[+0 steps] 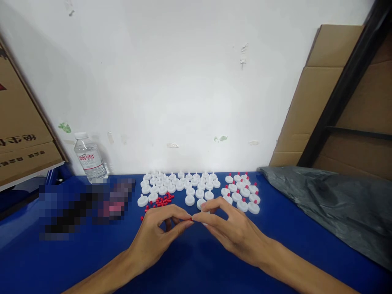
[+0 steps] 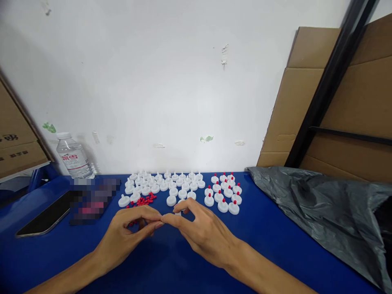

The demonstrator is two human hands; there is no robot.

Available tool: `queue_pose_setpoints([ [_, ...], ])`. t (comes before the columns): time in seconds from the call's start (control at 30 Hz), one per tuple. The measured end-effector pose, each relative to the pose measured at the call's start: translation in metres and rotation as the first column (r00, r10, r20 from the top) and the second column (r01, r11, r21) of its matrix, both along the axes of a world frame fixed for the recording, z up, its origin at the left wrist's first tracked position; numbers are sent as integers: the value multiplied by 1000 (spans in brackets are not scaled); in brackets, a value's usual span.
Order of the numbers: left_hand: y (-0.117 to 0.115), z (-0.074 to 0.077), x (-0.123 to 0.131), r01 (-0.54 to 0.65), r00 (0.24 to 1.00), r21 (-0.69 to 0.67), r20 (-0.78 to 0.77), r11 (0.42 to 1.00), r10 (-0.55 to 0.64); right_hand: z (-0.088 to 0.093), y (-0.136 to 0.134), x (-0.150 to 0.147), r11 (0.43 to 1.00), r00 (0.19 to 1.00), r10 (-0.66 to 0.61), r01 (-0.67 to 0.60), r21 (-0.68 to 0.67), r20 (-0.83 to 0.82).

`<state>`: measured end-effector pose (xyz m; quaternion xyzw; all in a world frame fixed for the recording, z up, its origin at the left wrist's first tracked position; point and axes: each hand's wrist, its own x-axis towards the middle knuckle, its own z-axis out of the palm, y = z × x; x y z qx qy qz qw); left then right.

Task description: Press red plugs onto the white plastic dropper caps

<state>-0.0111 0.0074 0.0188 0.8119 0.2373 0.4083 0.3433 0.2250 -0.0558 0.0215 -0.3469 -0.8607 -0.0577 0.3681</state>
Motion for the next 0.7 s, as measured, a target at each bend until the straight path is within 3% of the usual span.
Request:
queue_pose_setpoints([
  [0.2, -1, -3, 0, 11, 1000, -31, 8, 999, -11, 0, -3, 0, 999, 999, 23, -22, -49, 22],
  [0.37, 5, -1, 0, -58, 985, -2, -160, 998, 57, 0, -2, -1, 998, 997, 67, -67, 12, -41],
  [0.57, 4, 0, 0, 177, 928, -109, -314, 978, -203, -4, -5, -3, 998, 998, 62, -62, 20, -18],
  [0.7, -4, -1, -1, 208, 926, -190, -277, 959, -256, -7, -6, -3, 993, 996, 57, -64, 102, 64],
])
